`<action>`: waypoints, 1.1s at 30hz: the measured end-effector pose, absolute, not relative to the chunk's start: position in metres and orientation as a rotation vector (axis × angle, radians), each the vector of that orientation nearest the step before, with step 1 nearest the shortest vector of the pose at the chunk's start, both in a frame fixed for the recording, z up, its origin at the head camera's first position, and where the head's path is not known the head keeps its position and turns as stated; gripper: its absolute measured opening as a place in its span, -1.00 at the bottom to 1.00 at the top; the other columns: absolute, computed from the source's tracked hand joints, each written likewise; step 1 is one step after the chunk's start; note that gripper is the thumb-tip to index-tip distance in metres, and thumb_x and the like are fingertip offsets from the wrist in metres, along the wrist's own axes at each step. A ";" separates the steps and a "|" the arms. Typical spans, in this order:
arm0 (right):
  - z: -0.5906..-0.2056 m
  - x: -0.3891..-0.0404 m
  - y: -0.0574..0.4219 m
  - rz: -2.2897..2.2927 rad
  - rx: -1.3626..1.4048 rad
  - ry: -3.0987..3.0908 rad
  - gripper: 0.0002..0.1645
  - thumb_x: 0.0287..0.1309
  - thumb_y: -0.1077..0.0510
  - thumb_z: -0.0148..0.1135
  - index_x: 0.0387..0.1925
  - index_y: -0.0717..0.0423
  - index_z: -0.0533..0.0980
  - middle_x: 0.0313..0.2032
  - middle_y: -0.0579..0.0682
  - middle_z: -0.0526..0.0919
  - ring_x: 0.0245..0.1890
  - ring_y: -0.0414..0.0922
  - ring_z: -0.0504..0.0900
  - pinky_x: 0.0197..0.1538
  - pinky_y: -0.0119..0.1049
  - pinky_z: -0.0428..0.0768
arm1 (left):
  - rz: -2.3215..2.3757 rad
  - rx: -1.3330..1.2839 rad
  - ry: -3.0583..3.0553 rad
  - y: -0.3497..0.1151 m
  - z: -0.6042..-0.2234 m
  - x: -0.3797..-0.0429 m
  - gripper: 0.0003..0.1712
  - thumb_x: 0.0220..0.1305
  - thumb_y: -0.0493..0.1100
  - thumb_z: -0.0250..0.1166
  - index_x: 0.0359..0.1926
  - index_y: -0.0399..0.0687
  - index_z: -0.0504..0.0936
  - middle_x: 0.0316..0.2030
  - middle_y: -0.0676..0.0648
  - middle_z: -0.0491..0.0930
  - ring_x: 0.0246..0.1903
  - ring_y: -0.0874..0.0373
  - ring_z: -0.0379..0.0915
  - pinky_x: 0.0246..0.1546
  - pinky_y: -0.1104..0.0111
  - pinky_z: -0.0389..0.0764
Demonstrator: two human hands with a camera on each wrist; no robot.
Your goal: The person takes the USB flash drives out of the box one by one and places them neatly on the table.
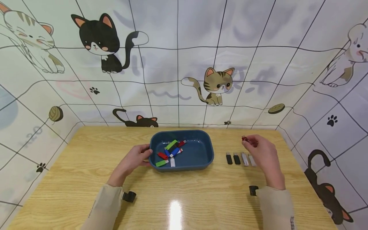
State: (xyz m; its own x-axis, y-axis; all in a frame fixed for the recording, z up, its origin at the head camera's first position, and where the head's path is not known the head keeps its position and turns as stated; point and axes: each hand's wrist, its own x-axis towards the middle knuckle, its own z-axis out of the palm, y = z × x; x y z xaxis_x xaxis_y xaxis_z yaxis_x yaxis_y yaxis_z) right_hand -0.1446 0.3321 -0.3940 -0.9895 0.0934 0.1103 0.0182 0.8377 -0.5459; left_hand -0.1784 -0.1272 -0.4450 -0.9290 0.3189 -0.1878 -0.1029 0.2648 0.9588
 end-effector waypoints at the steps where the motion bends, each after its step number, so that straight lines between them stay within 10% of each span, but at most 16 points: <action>1: -0.394 -0.145 0.334 0.850 -0.099 -2.882 -0.45 0.50 -0.09 0.19 0.18 0.30 0.54 0.01 0.34 0.68 0.00 0.29 0.64 -0.13 0.18 0.60 | 1.705 0.196 2.199 -0.127 -0.445 -0.178 -0.54 0.62 -0.28 0.02 0.40 -0.42 0.40 0.13 -0.38 0.59 -0.02 -0.19 0.68 -0.08 0.05 0.75; 33: -0.423 -0.149 0.401 0.969 -0.398 -3.134 -0.29 0.54 -0.10 0.10 0.21 0.55 0.37 0.06 0.50 0.55 -0.08 0.29 0.64 -0.18 0.06 0.64 | 1.698 0.224 2.182 -0.130 -0.444 -0.180 -0.52 0.62 -0.28 0.01 0.42 -0.44 0.37 0.17 -0.41 0.56 0.02 -0.21 0.66 -0.07 0.07 0.75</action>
